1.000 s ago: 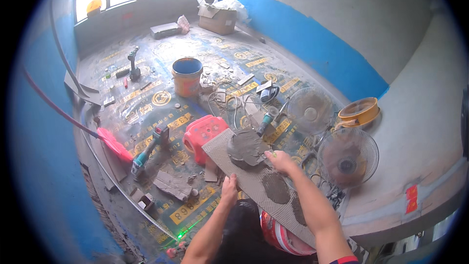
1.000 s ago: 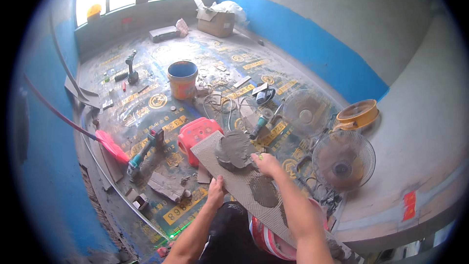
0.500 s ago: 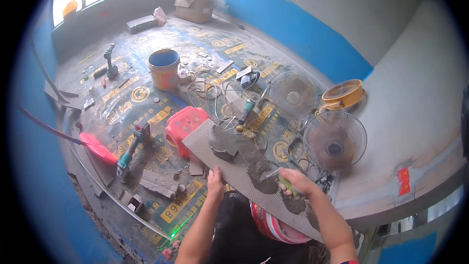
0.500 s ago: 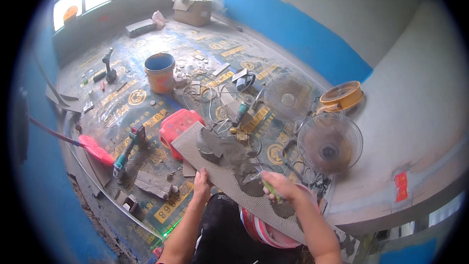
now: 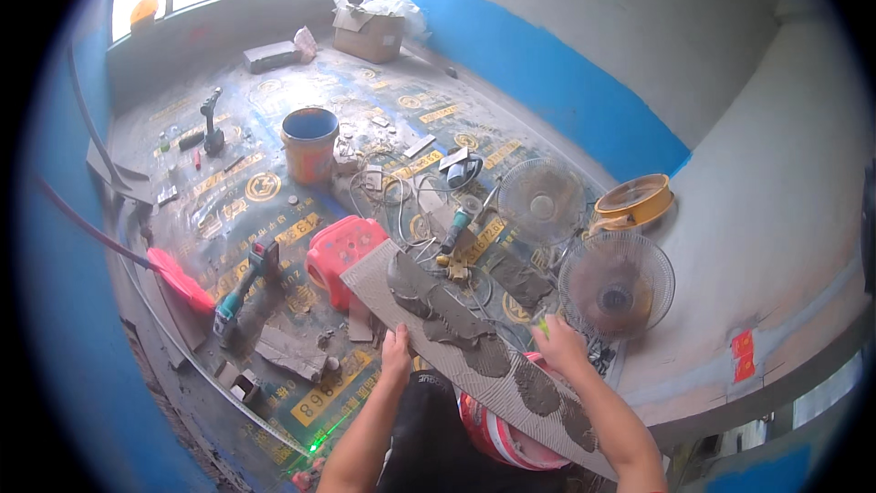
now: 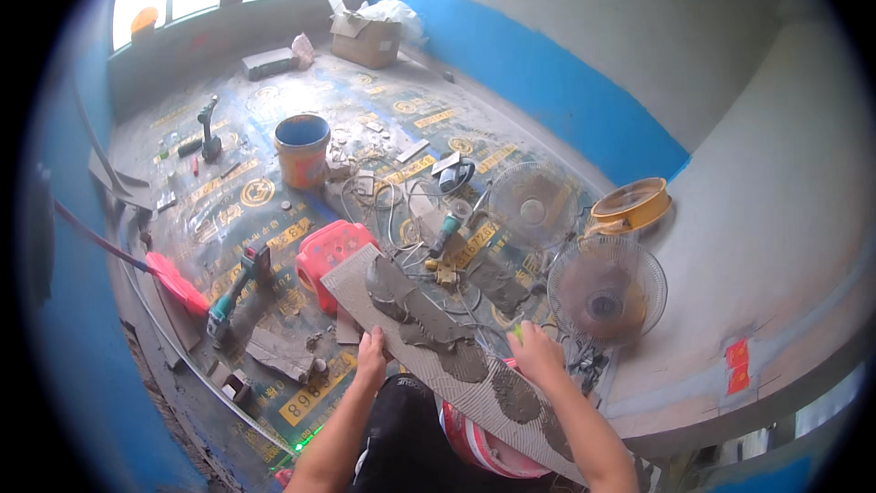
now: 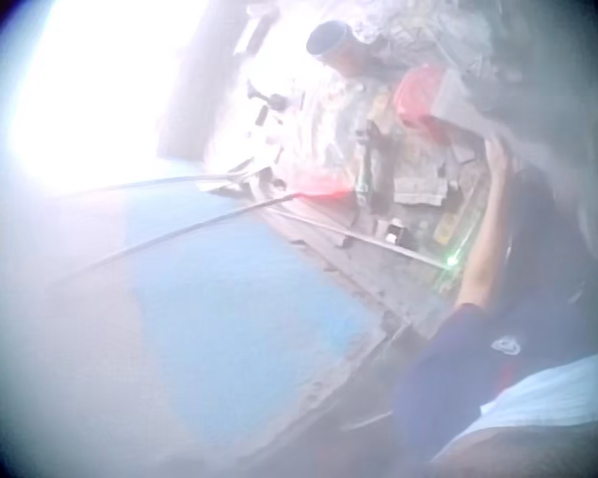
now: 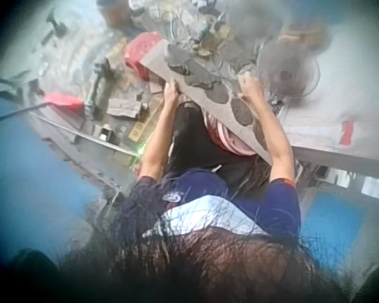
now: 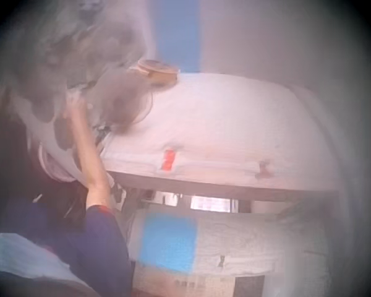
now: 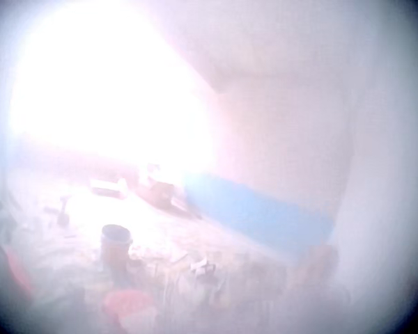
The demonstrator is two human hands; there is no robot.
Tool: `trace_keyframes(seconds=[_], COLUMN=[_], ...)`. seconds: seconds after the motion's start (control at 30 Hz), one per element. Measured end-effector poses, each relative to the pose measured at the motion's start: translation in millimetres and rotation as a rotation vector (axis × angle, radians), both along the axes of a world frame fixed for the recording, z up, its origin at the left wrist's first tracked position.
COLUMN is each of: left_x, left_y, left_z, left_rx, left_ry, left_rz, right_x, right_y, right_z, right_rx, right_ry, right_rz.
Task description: The person scoops adhesive from a bucket using a trowel and spreads it across the back of a large tile, repeating the action to cover the surface before lifting the tile.
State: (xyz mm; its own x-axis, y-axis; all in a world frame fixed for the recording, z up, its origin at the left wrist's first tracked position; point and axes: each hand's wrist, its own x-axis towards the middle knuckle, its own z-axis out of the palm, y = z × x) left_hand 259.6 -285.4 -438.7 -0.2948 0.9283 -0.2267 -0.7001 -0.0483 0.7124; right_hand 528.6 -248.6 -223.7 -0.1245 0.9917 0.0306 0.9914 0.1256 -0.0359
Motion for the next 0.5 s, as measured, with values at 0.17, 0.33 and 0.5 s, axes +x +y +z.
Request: trace_keyframes(seconds=[0.17, 0.33, 0.5], left_x=[5, 8, 0], left_y=[-3, -6, -3], left_z=[-12, 6, 13], left_rx=[-0.024, -0.033, -0.059], left_ry=[0.021, -0.017, 0.010], left_rz=[0.018, -0.032, -0.035], right_x=[19, -23, -125], right_y=[-41, 6, 61], right_z=[6, -48, -50], right_rx=[0.100, 0.283, 0.360], right_ry=[-0.210, -0.202, -0.094], right_rz=[0.336, 0.481, 0.454])
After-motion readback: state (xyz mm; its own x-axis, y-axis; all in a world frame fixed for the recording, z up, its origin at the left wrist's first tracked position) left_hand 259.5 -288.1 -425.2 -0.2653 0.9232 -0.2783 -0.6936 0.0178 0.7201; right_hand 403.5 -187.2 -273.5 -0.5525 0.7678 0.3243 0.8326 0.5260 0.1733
